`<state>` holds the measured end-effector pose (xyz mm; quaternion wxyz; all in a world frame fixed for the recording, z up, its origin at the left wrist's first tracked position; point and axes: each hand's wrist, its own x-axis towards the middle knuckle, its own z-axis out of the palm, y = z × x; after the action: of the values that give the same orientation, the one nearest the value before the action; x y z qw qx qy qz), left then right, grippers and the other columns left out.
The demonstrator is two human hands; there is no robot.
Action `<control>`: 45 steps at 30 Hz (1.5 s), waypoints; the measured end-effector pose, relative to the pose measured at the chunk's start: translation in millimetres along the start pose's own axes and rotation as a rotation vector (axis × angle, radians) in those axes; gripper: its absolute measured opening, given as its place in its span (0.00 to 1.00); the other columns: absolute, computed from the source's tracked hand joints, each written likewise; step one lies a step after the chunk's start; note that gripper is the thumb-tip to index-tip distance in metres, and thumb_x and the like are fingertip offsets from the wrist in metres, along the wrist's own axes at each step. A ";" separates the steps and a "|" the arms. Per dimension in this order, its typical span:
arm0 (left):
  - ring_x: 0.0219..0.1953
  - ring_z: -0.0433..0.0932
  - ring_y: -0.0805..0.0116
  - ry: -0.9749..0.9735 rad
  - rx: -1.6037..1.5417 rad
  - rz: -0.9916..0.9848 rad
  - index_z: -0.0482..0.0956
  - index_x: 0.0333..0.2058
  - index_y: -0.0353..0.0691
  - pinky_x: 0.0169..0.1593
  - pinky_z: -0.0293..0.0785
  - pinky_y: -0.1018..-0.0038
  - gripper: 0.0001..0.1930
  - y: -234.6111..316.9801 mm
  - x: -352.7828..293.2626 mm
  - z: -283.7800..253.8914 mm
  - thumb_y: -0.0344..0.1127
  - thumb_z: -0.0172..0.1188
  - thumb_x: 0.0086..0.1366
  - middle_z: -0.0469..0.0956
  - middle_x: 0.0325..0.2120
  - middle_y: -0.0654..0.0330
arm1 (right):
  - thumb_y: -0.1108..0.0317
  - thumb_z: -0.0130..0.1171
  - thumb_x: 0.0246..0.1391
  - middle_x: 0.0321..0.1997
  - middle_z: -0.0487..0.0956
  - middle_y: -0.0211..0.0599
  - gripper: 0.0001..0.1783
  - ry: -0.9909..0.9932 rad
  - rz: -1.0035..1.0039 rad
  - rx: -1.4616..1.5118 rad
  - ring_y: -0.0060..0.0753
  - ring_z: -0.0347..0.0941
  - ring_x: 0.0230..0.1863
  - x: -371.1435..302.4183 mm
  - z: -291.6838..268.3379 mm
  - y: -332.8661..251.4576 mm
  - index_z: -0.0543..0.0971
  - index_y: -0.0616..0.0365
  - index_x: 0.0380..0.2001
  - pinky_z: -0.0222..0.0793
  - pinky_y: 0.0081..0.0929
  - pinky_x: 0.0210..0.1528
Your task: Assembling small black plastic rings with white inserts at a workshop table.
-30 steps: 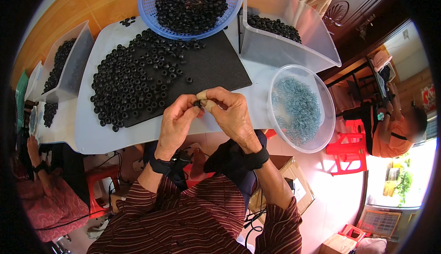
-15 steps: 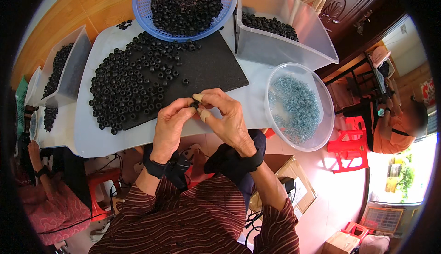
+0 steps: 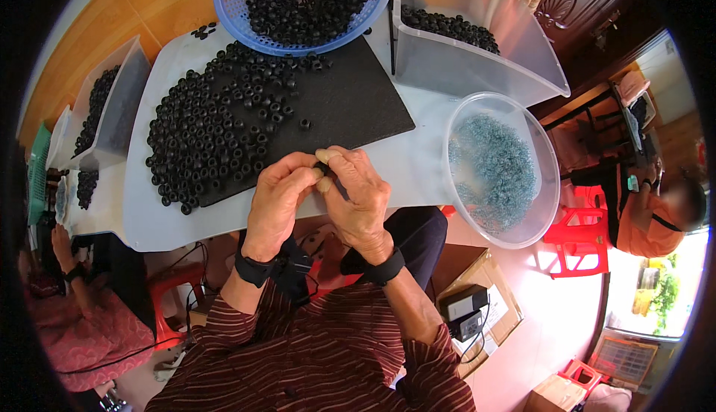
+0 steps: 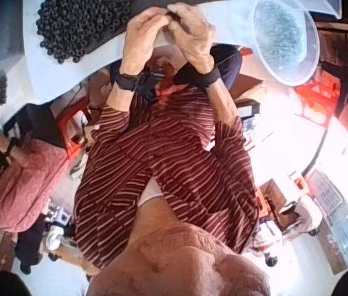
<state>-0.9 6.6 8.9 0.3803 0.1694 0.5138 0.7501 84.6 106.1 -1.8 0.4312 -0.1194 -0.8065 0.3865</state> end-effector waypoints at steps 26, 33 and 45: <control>0.32 0.71 0.82 -0.019 -0.033 -0.057 0.79 0.37 0.34 0.39 0.68 0.82 0.07 0.1 -1.5 2.9 0.29 0.55 0.63 0.76 0.29 0.67 | 0.83 0.61 0.40 0.41 0.78 0.41 0.22 0.024 0.041 0.077 0.36 0.75 0.37 -3.3 -1.7 -1.7 0.77 0.63 0.43 0.73 0.26 0.40; 0.34 0.70 0.80 0.054 0.165 0.200 0.75 0.40 0.33 0.39 0.67 0.83 0.11 -1.0 -7.0 22.5 0.35 0.53 0.67 0.74 0.31 0.65 | 0.82 0.62 0.43 0.37 0.77 0.39 0.21 0.115 0.181 0.238 0.32 0.74 0.35 -7.0 -3.0 8.6 0.76 0.63 0.45 0.72 0.25 0.40; 0.24 0.62 0.83 -0.001 0.451 0.263 0.76 0.32 0.31 0.26 0.61 0.80 0.13 6.8 -5.0 32.2 0.36 0.51 0.68 0.68 0.20 0.68 | 0.83 0.62 0.42 0.35 0.75 0.39 0.22 0.126 0.210 0.218 0.33 0.72 0.34 -2.7 -6.9 0.8 0.75 0.63 0.44 0.70 0.26 0.41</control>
<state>20.5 22.4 29.1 0.2324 0.3156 0.6416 0.6594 91.5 108.8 -1.7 0.4486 -0.1794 -0.7144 0.5062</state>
